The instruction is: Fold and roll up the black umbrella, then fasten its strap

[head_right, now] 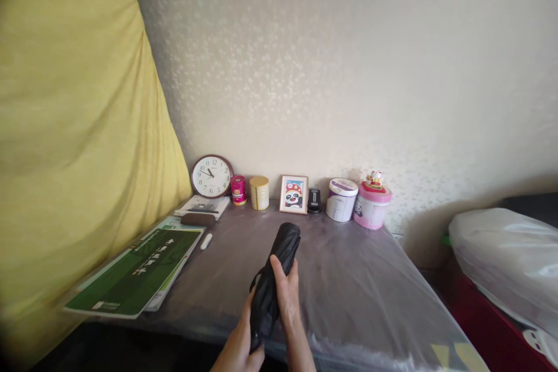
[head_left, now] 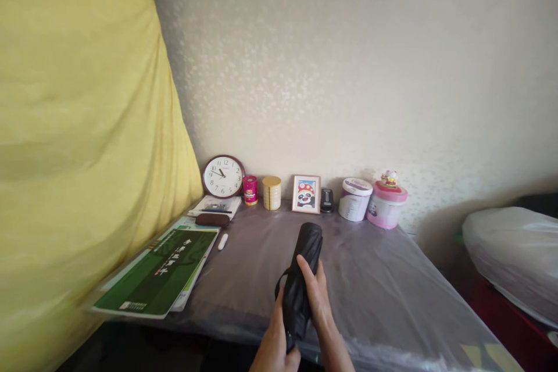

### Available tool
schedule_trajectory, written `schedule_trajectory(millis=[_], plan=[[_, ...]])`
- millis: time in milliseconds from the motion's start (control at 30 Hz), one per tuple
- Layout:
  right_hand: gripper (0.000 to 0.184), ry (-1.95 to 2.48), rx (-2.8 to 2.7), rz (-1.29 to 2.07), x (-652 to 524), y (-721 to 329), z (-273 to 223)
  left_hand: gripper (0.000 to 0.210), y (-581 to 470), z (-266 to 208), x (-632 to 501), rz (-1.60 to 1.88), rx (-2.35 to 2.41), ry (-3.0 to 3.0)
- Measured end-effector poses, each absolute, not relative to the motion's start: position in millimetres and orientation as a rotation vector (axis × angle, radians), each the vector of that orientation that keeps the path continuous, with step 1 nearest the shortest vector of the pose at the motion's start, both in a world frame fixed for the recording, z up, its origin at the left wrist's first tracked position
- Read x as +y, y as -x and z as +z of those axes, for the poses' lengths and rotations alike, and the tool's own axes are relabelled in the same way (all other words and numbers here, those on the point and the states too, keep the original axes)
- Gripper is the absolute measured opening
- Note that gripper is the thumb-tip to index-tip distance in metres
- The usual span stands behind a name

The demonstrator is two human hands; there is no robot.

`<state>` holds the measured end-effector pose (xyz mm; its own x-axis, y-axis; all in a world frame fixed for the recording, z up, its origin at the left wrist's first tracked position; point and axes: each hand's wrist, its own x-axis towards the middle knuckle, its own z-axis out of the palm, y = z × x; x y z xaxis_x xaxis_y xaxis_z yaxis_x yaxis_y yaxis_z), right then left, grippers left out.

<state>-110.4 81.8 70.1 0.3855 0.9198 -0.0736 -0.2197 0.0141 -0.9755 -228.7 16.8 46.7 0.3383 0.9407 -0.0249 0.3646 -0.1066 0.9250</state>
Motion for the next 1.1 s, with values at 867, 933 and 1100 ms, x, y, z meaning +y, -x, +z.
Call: schedule_trajectory(millis=[867,933,1100], plan=[[0.055,1.136,-0.569,1.178,70,123,73,0.091,237,59,10,0.67,1.322,-1.814],[0.057,1.104,-0.525,1.276,69,122,70,0.092,240,70,9,0.695,1.142,-1.544],[0.057,1.088,-0.552,1.33,70,121,66,0.077,240,76,7,0.63,0.895,-1.186]])
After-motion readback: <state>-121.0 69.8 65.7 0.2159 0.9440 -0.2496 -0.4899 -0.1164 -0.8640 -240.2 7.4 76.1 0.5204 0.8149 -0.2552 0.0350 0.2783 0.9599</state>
